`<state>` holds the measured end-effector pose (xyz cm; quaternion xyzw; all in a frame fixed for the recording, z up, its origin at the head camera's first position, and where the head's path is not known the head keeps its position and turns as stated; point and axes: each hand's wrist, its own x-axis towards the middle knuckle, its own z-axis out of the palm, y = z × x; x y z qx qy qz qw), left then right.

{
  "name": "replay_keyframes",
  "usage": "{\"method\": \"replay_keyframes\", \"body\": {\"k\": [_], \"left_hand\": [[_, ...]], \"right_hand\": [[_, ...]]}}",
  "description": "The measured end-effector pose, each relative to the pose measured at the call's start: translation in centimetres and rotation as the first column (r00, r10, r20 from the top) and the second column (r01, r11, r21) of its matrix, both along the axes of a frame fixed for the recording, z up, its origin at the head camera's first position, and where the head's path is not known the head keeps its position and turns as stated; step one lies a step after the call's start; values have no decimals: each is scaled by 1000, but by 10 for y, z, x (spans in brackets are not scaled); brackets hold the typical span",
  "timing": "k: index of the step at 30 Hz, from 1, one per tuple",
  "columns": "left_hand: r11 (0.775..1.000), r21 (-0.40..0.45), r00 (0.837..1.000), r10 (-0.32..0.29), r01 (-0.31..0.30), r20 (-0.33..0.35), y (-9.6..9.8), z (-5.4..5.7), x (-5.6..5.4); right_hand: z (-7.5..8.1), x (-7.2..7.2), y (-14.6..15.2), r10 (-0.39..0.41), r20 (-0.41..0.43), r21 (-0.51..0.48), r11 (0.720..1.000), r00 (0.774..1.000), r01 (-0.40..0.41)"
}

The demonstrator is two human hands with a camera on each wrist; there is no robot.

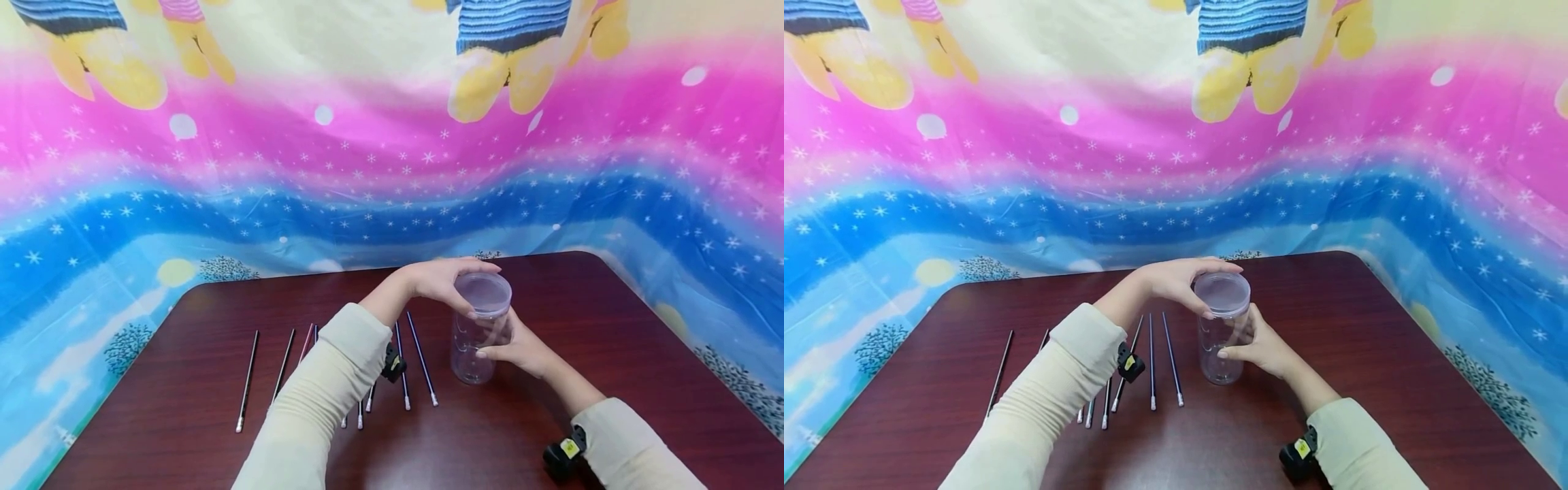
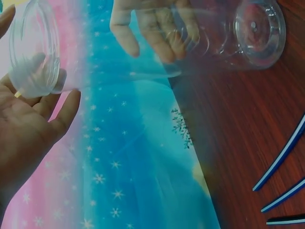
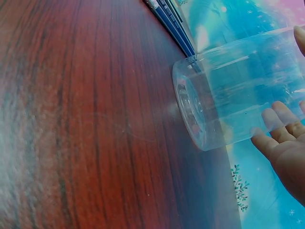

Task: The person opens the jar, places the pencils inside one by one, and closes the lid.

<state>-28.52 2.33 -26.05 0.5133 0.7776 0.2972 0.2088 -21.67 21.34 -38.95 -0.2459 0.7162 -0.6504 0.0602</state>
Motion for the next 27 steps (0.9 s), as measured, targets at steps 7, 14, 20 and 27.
{"method": "replay_keyframes", "body": {"k": [7, 14, 20, 27], "left_hand": [[999, 16, 999, 32, -32, 13, -6, 1, -1], [993, 20, 991, 115, -114, -64, -2, -2, 3], [990, 55, 988, 137, -133, -72, 2, 0, 5], [982, 102, 985, 163, -156, -58, -1, 2, 8]], "right_hand": [[0, 0, 0, -8, 4, 1, 1000, 1000, 8], [-2, 0, 0, 9, -37, -10, 1000, 999, -9], [-1, 0, 0, 12, -20, -25, 1000, 1000, -13], [-1, 0, -1, 20, -20, -19, 1000, 1000, -20]]}}
